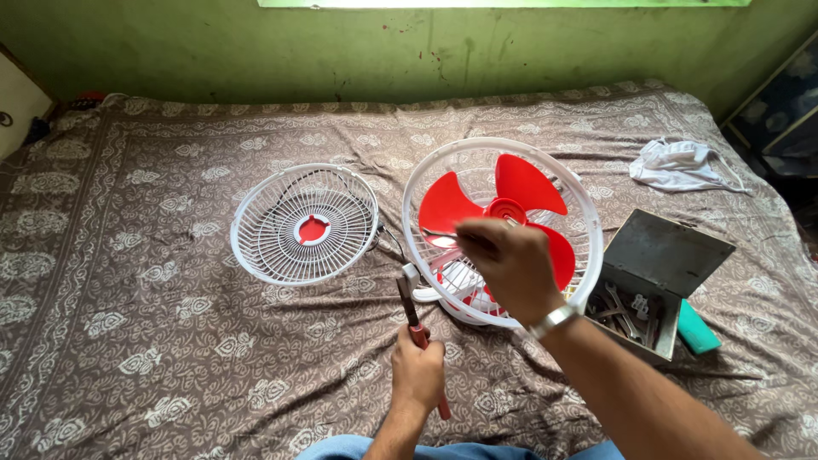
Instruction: The person disassembles a small electric fan by removing the front grille, unscrewing the fan blade, and detaching the motor housing. They use pliers and a screwdriver to loosen fasteners and separate components, then reassemble the fan by reversing the steps.
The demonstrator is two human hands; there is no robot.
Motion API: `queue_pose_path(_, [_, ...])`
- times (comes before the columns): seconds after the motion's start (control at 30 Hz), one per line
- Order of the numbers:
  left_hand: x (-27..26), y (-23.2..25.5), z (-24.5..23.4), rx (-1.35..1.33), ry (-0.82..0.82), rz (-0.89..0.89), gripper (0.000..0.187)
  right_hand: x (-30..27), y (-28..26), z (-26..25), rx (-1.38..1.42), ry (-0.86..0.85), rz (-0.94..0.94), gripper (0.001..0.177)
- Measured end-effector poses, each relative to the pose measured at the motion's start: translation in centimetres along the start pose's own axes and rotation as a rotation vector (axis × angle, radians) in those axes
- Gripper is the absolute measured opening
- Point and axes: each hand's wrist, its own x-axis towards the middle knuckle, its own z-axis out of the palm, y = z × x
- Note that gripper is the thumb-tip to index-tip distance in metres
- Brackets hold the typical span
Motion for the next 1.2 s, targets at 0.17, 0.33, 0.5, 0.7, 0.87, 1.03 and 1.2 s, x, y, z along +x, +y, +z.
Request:
queue_pose_path(0.17, [0.5,-1.2,0.7,-0.021,0.047,0.045,0.029,-4.4,1.1,-0.7,0.193,-0.018,0.164,0.017])
queue_pose_path(0.33, [0.4,-1.4,0.4,0.012,0.052,0.061,0.028,-5.8,2.2,0.7,0.162,0.009,0.016,0.017])
queue_pose_path(0.5, [0.5,-1.3,0.2,0.015,0.062,0.063,0.027,-6.2,2.6,1.3,0.172,-0.027,-0.045,0.019])
queue_pose_path(0.7, [0.3,-1.1,0.3,0.008,0.057,0.076,0.028,-6.4,2.4,1.5,0.141,0.001,-0.078,0.016])
queue_pose_path(0.87, [0.0,-0.7,0.1,0.028,0.051,0.06,0.028,-6.6,2.2,2.1,0.153,0.008,-0.069,0.015])
queue_pose_path(1.03, [-0.4,-0.3,0.2,0.031,0.023,0.004,0.031,-6.5,2.7,2.3,0.14,-0.095,-0.101,0.011])
queue_pose_path(1.2, [-0.5,-0.1,0.2,0.022,0.023,0.011,0.031,-6.1,2.2,1.9,0.131,-0.137,-0.151,0.012])
